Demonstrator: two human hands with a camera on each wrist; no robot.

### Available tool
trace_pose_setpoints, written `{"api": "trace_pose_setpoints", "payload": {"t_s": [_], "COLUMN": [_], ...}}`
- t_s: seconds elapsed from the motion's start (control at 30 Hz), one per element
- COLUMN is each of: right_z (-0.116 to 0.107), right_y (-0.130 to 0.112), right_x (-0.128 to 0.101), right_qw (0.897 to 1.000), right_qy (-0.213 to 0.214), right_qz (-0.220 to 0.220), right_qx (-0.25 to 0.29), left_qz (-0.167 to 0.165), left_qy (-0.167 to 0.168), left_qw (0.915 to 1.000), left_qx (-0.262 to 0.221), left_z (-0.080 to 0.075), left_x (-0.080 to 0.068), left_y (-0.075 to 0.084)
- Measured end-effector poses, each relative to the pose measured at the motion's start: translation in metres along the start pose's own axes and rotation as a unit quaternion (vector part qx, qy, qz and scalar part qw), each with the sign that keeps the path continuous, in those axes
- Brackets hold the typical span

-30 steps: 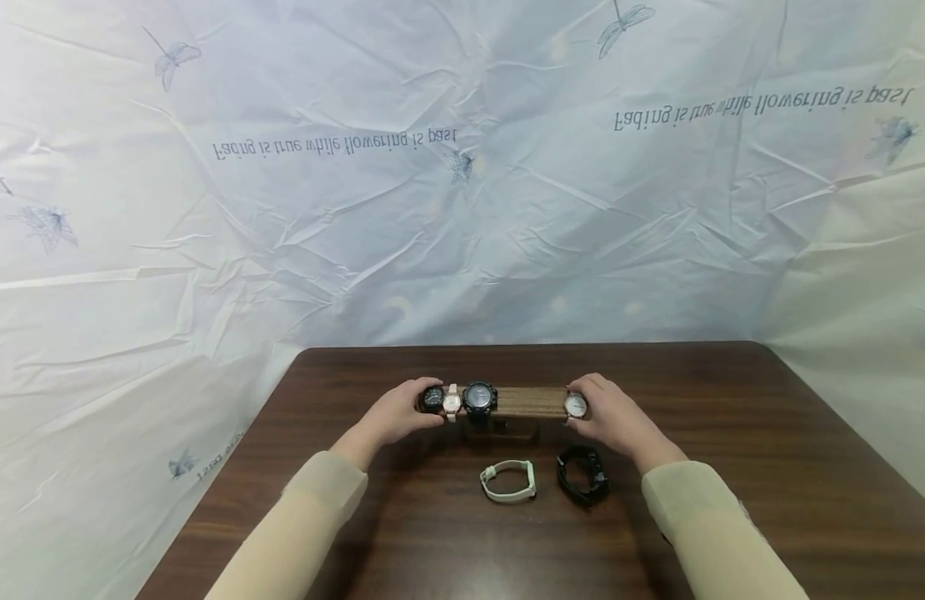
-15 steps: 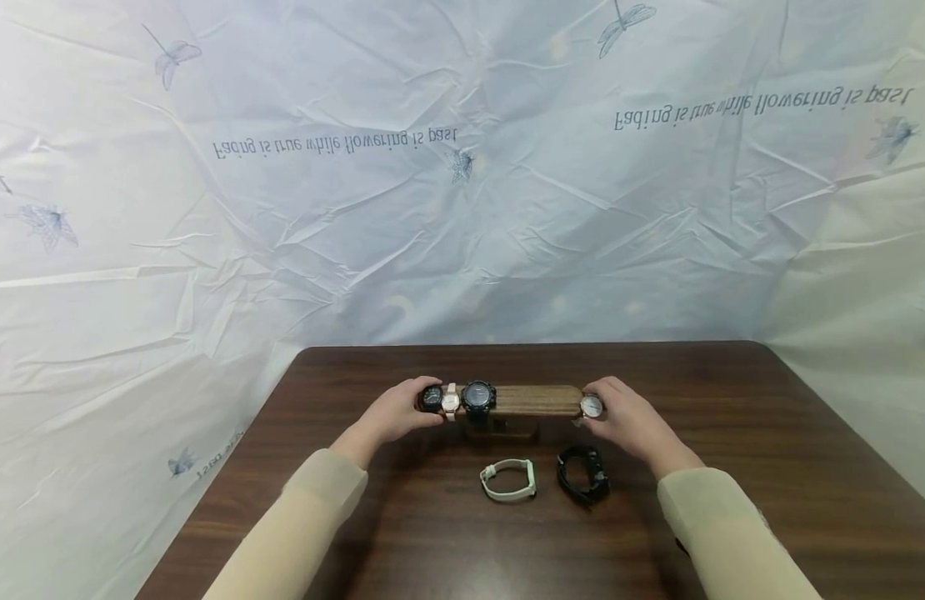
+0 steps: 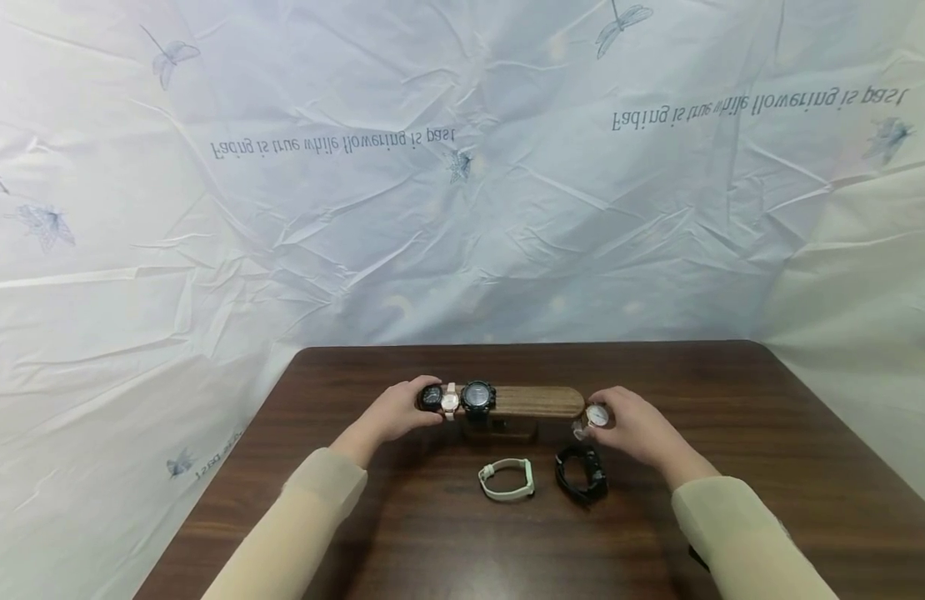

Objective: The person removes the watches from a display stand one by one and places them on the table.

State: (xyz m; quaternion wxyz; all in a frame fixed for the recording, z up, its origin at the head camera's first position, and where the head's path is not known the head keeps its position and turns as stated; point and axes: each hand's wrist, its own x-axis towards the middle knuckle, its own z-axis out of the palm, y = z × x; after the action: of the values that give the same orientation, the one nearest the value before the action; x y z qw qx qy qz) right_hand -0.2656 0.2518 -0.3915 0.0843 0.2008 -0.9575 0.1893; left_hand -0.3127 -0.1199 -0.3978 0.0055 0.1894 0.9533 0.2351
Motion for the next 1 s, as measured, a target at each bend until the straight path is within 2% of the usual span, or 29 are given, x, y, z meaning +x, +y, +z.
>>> {"api": "trace_pose_setpoints", "payload": {"t_s": [0.23,0.63,1.0], "right_z": [-0.003,-0.004,-0.01], "right_y": [-0.005,-0.01,-0.026], "right_x": [-0.004,-0.014,-0.011], "right_qw": [1.0,0.999,0.998], "right_qy": [-0.024,-0.025,-0.024], "right_qz": [0.006,0.0,-0.023], "right_qx": [0.019,0.038,0.057], "left_qz": [0.002,0.003,0.002], "left_qy": [-0.01,-0.008,-0.006], "left_qw": [0.9997,0.9998,0.9998], "left_qx": [-0.021,-0.018,-0.018], "left_z": [-0.001,0.001,0.001], "left_x": [0.001,0.001,0.001], "left_y": [0.0,-0.001,0.0]}}
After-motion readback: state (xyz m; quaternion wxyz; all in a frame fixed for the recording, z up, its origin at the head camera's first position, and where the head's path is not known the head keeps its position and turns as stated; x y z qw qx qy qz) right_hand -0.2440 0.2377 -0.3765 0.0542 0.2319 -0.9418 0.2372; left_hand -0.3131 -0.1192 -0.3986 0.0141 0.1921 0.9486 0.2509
